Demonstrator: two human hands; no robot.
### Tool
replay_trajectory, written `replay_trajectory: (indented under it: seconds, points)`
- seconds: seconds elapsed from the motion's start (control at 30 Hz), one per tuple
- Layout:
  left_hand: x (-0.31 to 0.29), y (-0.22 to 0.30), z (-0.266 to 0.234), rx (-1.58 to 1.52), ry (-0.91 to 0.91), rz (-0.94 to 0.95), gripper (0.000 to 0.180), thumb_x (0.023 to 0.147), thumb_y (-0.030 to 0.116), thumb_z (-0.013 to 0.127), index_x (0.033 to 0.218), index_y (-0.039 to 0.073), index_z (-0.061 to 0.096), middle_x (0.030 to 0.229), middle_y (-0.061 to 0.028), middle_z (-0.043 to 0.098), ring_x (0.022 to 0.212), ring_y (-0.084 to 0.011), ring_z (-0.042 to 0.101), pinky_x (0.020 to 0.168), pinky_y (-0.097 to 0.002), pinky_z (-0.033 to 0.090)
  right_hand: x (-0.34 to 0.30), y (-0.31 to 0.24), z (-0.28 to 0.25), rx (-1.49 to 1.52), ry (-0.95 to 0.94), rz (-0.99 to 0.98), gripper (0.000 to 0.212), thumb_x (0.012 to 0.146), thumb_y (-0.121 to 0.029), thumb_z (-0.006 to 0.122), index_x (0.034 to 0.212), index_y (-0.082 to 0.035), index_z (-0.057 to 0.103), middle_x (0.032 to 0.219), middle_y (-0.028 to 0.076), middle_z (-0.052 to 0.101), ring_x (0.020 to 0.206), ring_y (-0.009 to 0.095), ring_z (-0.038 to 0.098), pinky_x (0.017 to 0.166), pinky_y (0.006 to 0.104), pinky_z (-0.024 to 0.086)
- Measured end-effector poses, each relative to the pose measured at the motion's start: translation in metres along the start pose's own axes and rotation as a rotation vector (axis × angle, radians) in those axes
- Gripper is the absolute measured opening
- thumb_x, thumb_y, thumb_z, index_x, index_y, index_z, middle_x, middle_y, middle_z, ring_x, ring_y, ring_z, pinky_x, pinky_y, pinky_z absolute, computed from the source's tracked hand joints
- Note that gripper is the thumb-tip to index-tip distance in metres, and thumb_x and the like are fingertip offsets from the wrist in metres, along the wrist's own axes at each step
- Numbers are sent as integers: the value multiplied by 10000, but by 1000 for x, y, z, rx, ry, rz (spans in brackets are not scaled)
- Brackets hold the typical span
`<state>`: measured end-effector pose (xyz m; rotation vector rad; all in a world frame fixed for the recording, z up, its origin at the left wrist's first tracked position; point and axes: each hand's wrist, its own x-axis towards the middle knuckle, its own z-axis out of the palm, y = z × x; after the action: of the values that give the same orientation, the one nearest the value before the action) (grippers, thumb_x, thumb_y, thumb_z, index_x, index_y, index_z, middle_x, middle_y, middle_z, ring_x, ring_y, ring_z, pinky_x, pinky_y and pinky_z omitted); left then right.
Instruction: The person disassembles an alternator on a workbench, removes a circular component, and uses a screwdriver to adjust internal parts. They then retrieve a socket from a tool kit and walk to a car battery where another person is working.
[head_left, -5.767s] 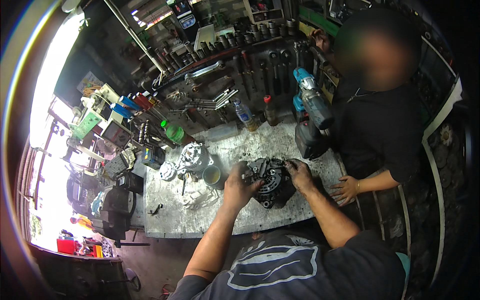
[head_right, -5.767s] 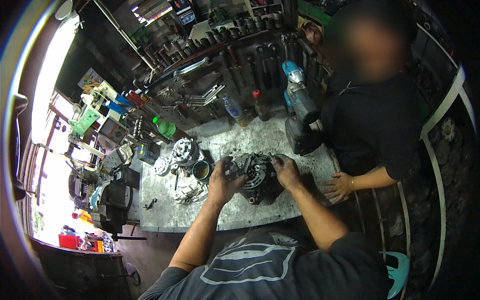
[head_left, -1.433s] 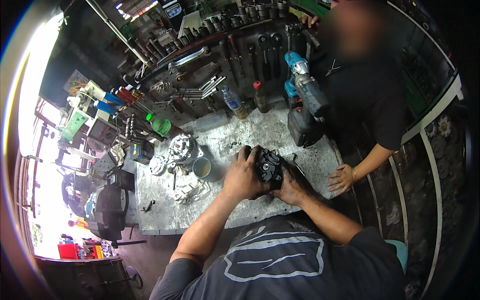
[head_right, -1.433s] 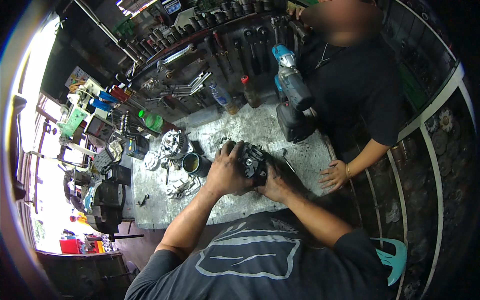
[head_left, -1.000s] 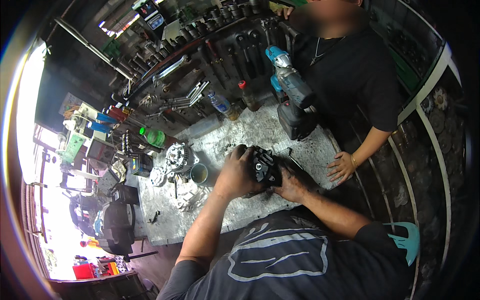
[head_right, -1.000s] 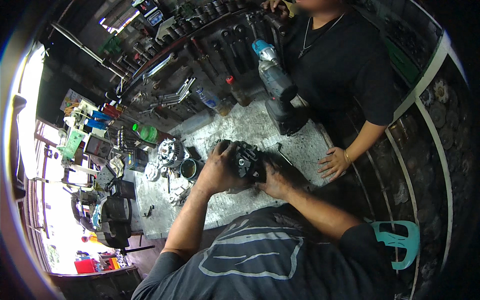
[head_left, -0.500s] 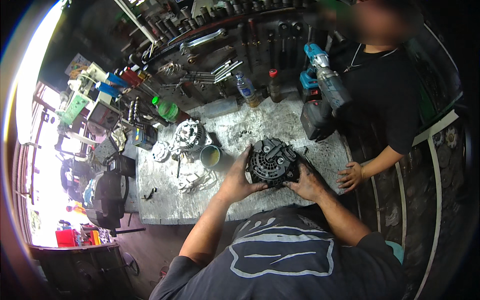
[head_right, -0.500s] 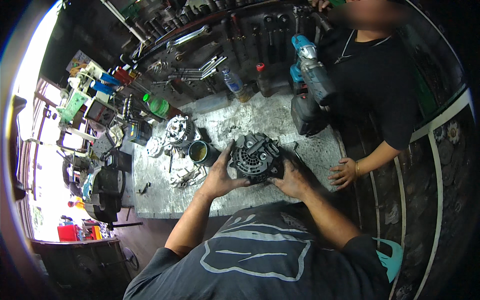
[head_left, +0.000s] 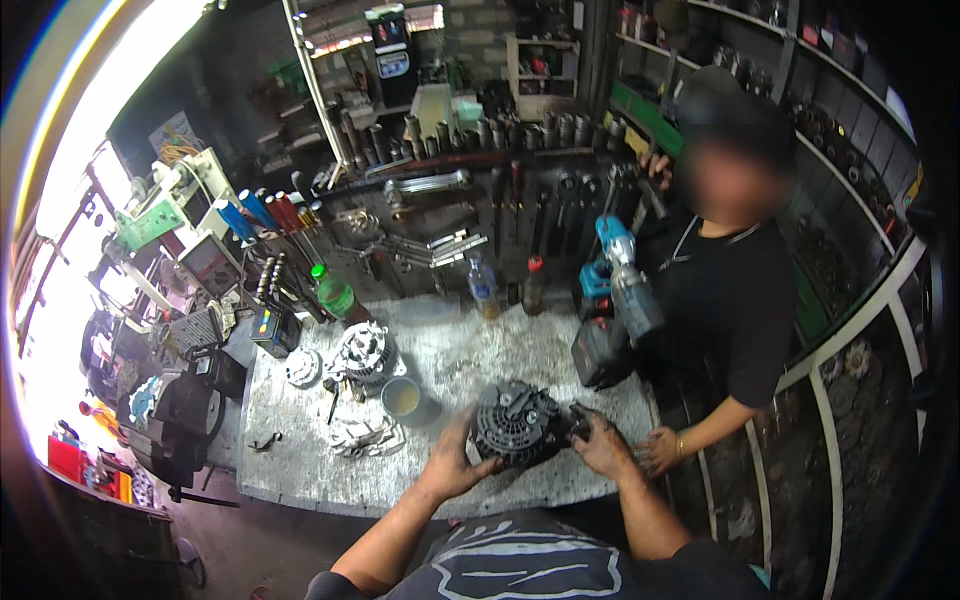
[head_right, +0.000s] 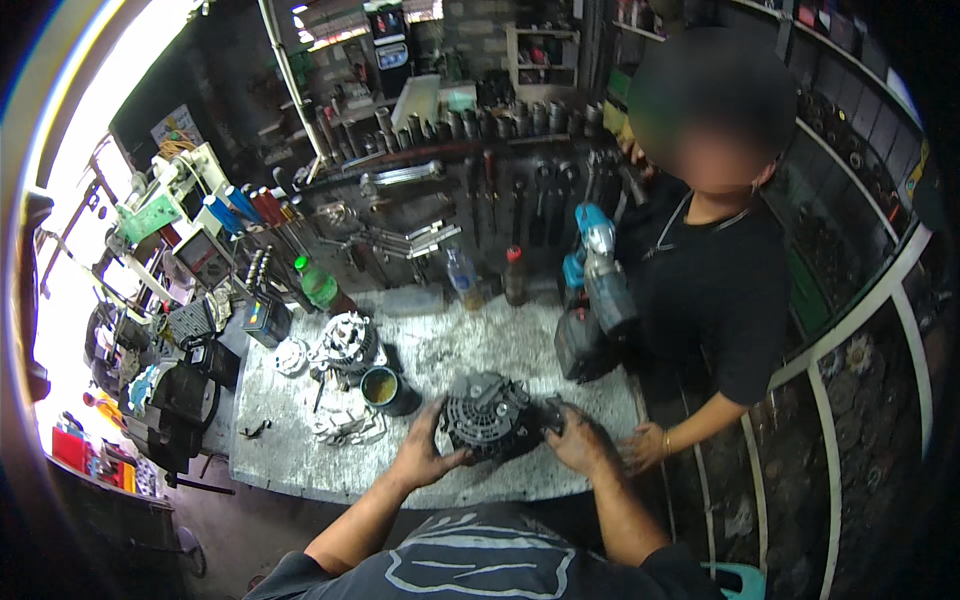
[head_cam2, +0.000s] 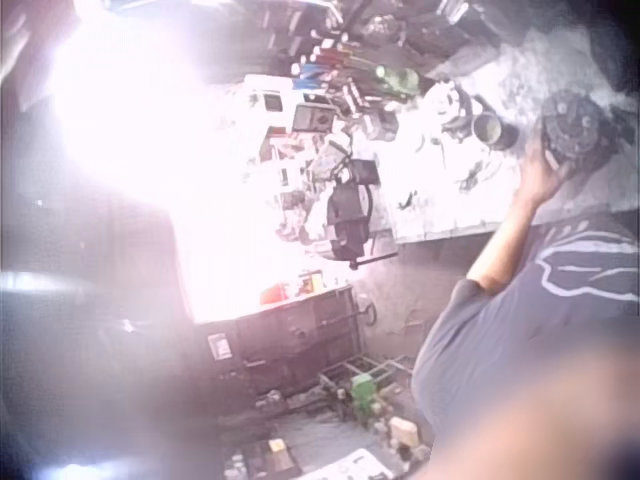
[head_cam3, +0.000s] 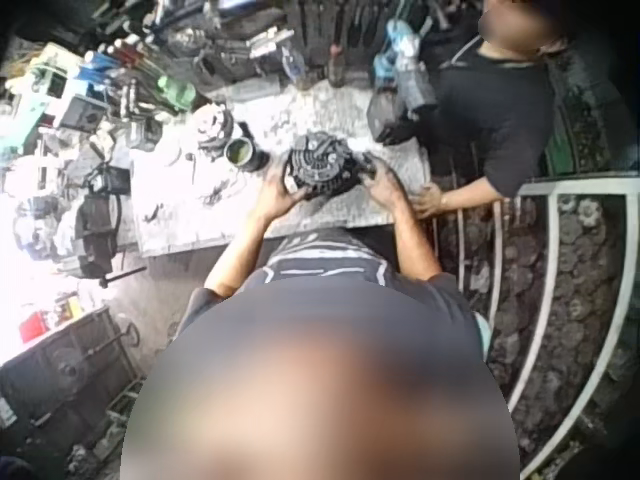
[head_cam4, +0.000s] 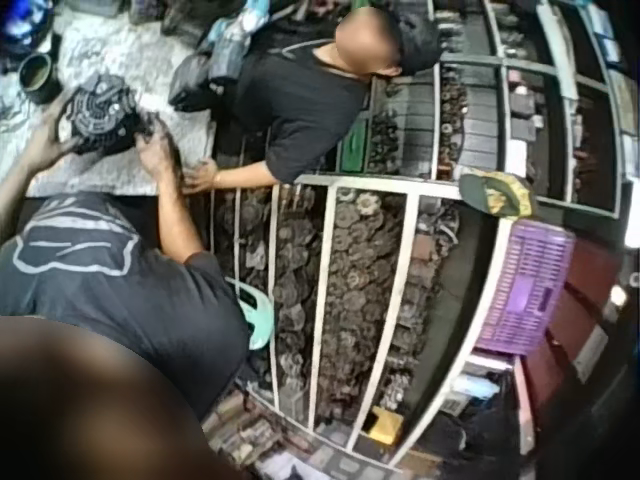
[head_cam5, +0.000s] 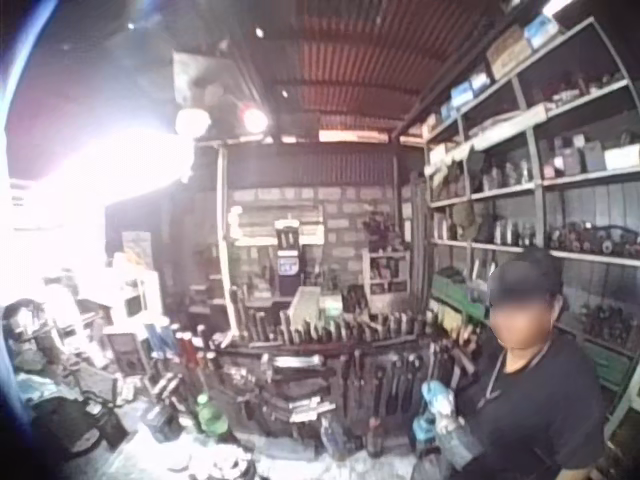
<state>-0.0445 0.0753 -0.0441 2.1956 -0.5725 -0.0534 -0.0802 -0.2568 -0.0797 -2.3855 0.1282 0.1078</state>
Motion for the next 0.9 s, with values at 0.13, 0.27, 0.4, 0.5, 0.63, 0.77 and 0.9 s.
replay_trajectory:
  seconds: [0.13, 0.27, 0.4, 0.5, 0.63, 0.77, 0.9]
  points:
    - [-13, 1, 3, -50, 5, -61, 1015, 858, 333, 918, 1668, 25, 390, 1646, -279, 491, 1528, -437, 488, 1282, -482, 398, 18, -28, 2, 555, 133, -47, 565, 1028, 18, 667, 1574, -24, 529, 1336, 104, 685, 1034, 183, 703, 922, 322, 580]
    - [-33, -7, -4, -87, 42, -159, 905, 930, 371, 865, 1662, 68, 427, 1610, -245, 548, 1462, -407, 564, 1226, -480, 461, 41, -71, -1, 688, 235, -231, 521, 1026, 40, 641, 1538, 11, 555, 1260, 86, 675, 1077, 154, 654, 972, 306, 542]
    - [-60, -25, -25, -164, 197, -241, 863, 936, 356, 864, 1647, 78, 462, 1558, -229, 609, 1414, -373, 619, 1192, -470, 498, 51, -110, -5, 659, 169, -366, 563, 997, 68, 647, 1546, 18, 532, 1278, 107, 652, 1120, 173, 657, 1008, 327, 542]
    - [-79, -49, -54, -144, 414, -258, 752, 936, 289, 869, 1574, 46, 555, 1456, -227, 684, 1321, -358, 685, 1142, -444, 539, 53, -134, 0, 664, 119, -417, 618, 985, 85, 647, 1578, 8, 492, 1304, 113, 630, 1129, 180, 653, 1029, 336, 541]
    - [-78, -92, -117, -87, 657, -414, 677, 939, 247, 825, 1524, -11, 600, 1382, -218, 741, 1244, -302, 740, 1093, -423, 565, 52, -159, 15, 736, 82, -468, 713, 976, 95, 645, 1638, -20, 408, 1346, 127, 604, 1145, 188, 640, 1030, 341, 542]
    - [-37, -126, -201, -61, 923, -357, 563, 954, 255, 817, 1422, -24, 676, 1318, -226, 769, 1244, -340, 743, 1095, -430, 559, 39, -175, 20, 762, 81, -489, 803, 949, 109, 636, 1682, -41, 345, 1366, 156, 588, 1144, 199, 642, 1026, 347, 546]
    - [33, -142, -304, 93, 997, -124, 465, 968, 187, 792, 1381, 1, 689, 1243, -235, 758, 1177, -363, 739, 1052, -435, 572, 21, -175, 14, 667, 151, -470, 833, 935, 102, 637, 1695, -36, 326, 1379, 174, 582, 1129, 210, 655, 983, 359, 569]
